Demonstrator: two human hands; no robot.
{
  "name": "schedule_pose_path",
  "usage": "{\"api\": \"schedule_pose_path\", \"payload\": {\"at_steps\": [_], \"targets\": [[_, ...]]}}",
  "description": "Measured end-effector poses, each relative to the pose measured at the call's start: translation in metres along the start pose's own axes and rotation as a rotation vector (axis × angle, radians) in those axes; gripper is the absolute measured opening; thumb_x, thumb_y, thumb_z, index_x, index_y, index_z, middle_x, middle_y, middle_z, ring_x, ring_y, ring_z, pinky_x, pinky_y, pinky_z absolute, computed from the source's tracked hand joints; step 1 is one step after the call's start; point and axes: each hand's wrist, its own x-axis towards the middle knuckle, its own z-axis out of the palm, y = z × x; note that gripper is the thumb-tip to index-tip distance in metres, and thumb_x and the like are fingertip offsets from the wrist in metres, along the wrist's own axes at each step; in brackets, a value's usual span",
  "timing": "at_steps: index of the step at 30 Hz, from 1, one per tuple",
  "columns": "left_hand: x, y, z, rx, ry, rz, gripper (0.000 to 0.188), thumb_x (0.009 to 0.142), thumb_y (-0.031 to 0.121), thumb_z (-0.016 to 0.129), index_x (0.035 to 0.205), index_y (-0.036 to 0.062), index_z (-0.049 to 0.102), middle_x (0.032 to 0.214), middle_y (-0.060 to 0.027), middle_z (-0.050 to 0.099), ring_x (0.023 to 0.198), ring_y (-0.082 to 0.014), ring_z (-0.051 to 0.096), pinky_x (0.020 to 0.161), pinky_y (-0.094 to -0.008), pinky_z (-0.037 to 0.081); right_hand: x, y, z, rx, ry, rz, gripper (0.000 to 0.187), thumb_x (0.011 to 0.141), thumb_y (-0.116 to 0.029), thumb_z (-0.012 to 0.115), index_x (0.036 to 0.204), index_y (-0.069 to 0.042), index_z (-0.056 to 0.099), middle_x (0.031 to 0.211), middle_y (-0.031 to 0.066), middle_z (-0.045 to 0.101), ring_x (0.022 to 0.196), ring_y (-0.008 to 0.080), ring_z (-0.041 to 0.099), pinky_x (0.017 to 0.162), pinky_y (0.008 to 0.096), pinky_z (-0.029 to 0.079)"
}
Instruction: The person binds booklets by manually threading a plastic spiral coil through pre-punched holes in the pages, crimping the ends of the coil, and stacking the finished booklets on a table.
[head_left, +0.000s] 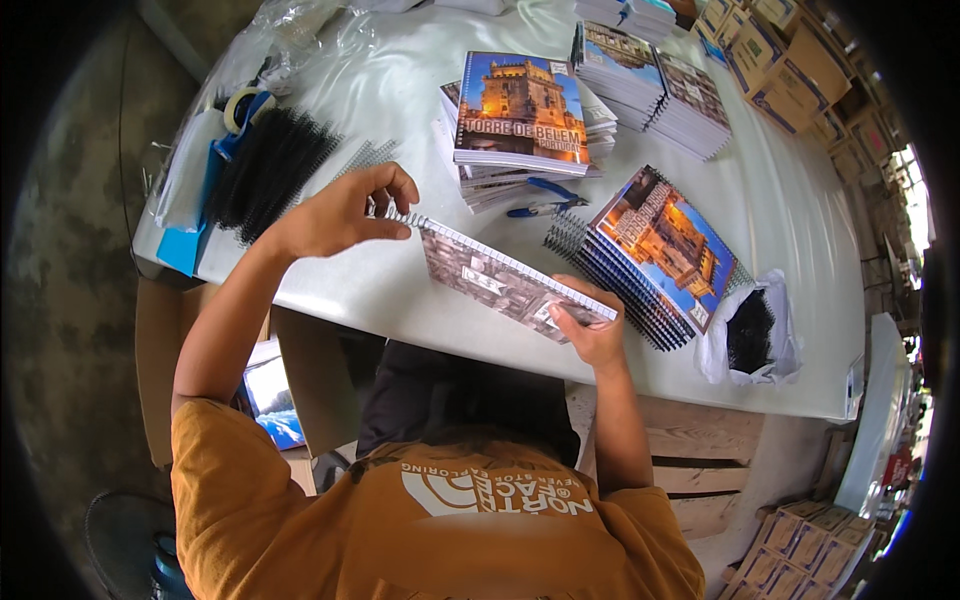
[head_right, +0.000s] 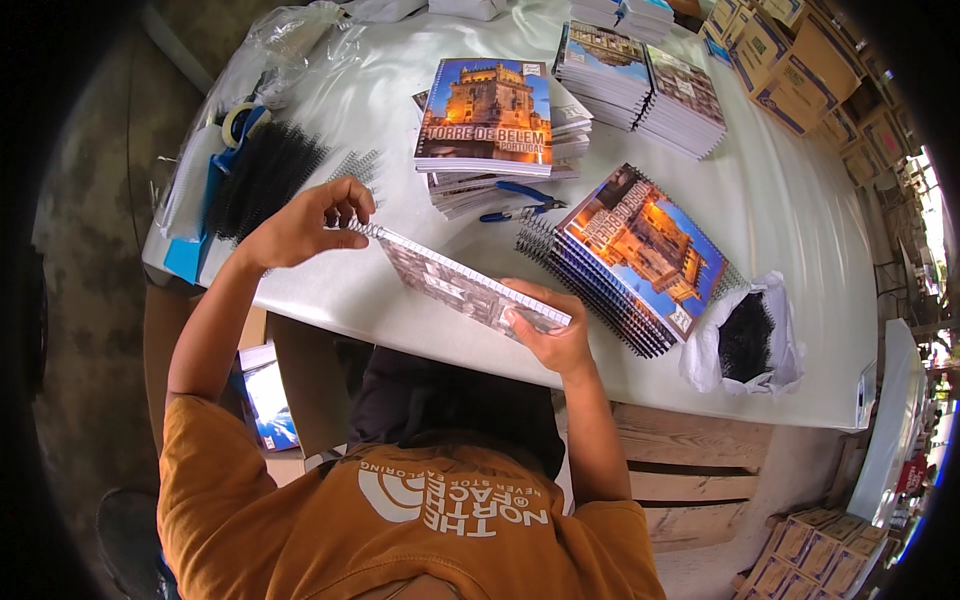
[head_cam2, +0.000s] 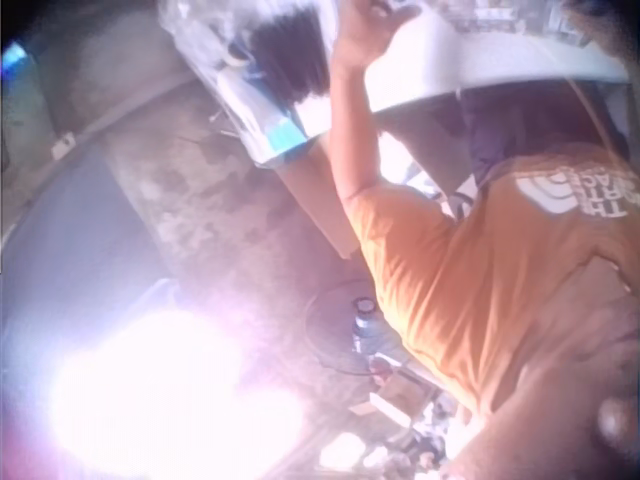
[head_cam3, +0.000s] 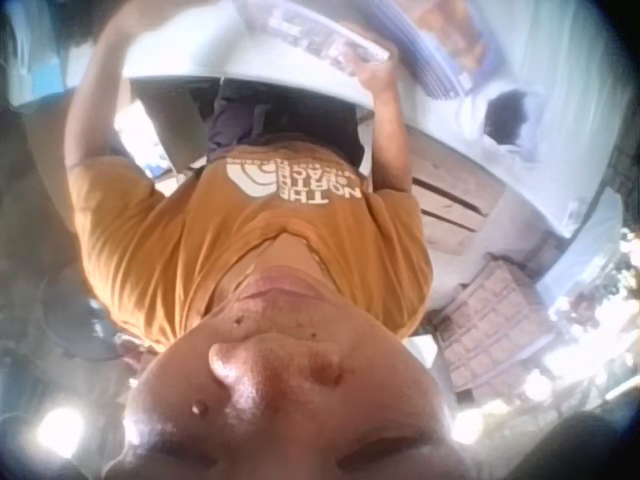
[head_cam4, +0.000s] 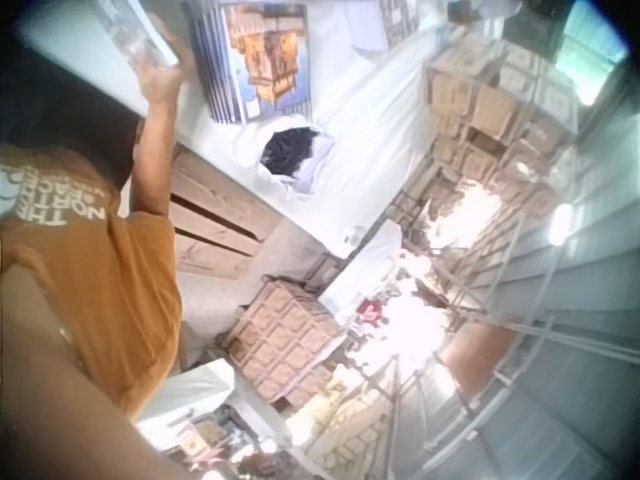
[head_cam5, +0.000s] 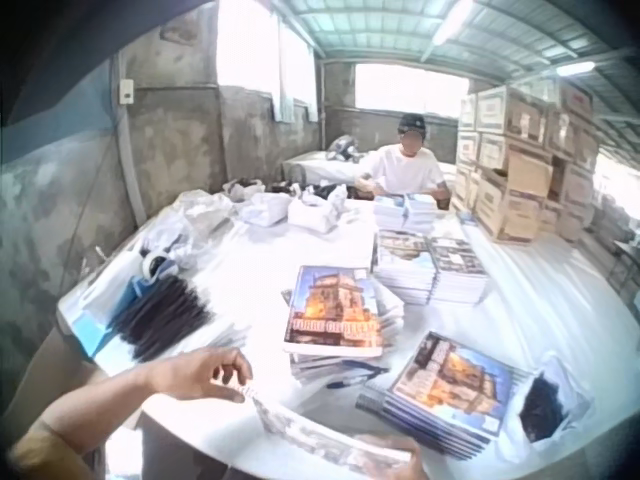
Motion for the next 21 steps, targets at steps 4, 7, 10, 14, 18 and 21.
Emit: {"api": "schedule_pose_path", "payload": {"at_steps": [4, 7, 10, 14, 18, 21], "targets": [[0.000, 0.010, 0.002, 0.131, -0.037, 0.008, 0.034, 0.080, 0.016, 0.069, 0.107, 0.0033, 0.052, 0.085, -0.0044, 0.056, 0.075, -0.0143, 0.051, 0.074, -0.0288, 0.042, -0.010, 0.011, 0.004, 0.086, 0.051, 0.112, 0.030, 0.079, 0.001, 0.064, 0.109, 0.005, 0.060, 0.097, 0.0103, 0.066, 0.084, 0.0104, 0.059, 0.076, 0.0231, 0.047], [0.001, 0.003, 0.004, -0.139, -0.032, -0.018, 0.029, 0.086, 0.019, 0.061, 0.108, 0.0020, 0.054, 0.078, -0.0018, 0.055, 0.070, -0.0094, 0.049, 0.066, -0.0235, 0.041, -0.005, 0.000, 0.003, -0.065, -0.024, 0.029, 0.028, 0.083, 0.002, 0.059, 0.111, 0.003, 0.060, 0.106, 0.0124, 0.065, 0.094, 0.0153, 0.061, 0.083, 0.0259, 0.047], [0.002, 0.001, 0.001, -0.278, -0.136, -0.097, 0.028, 0.092, 0.024, 0.053, 0.108, 0.0005, 0.057, 0.072, -0.0004, 0.054, 0.063, -0.0058, 0.047, 0.057, -0.0197, 0.038, -0.002, -0.005, 0.004, -0.006, -0.046, 0.012, 0.028, 0.083, 0.004, 0.058, 0.111, 0.003, 0.060, 0.109, 0.0122, 0.064, 0.096, 0.0162, 0.061, 0.084, 0.0264, 0.047], [0.005, -0.009, 0.000, -0.307, -0.253, -0.160, 0.036, 0.096, 0.028, 0.045, 0.107, -0.0014, 0.060, 0.064, 0.0000, 0.054, 0.050, -0.0045, 0.043, 0.045, -0.0189, 0.035, -0.003, -0.001, 0.004, 0.029, -0.054, 0.017, 0.027, 0.082, 0.004, 0.058, 0.109, 0.004, 0.061, 0.109, 0.0122, 0.064, 0.095, 0.0155, 0.061, 0.083, 0.0260, 0.047], [0.010, -0.011, -0.006, -0.365, -0.334, -0.205, 0.035, 0.095, 0.028, 0.047, 0.104, -0.0024, 0.062, 0.058, 0.0006, 0.053, 0.044, -0.0047, 0.041, 0.040, -0.0195, 0.033, -0.004, 0.002, -0.003, 0.026, -0.066, 0.096, 0.027, 0.081, 0.003, 0.061, 0.108, 0.003, 0.061, 0.104, 0.0111, 0.065, 0.091, 0.0124, 0.060, 0.081, 0.0246, 0.047], [0.012, -0.007, -0.010, -0.214, -0.322, -0.108, 0.028, 0.092, 0.024, 0.051, 0.102, 0.0000, 0.062, 0.068, 0.0000, 0.056, 0.059, -0.0063, 0.048, 0.055, -0.0204, 0.039, -0.005, 0.005, -0.001, 0.084, -0.016, 0.116, 0.027, 0.079, 0.002, 0.064, 0.107, 0.003, 0.062, 0.099, 0.0084, 0.066, 0.085, 0.0092, 0.059, 0.078, 0.0225, 0.047]]}}
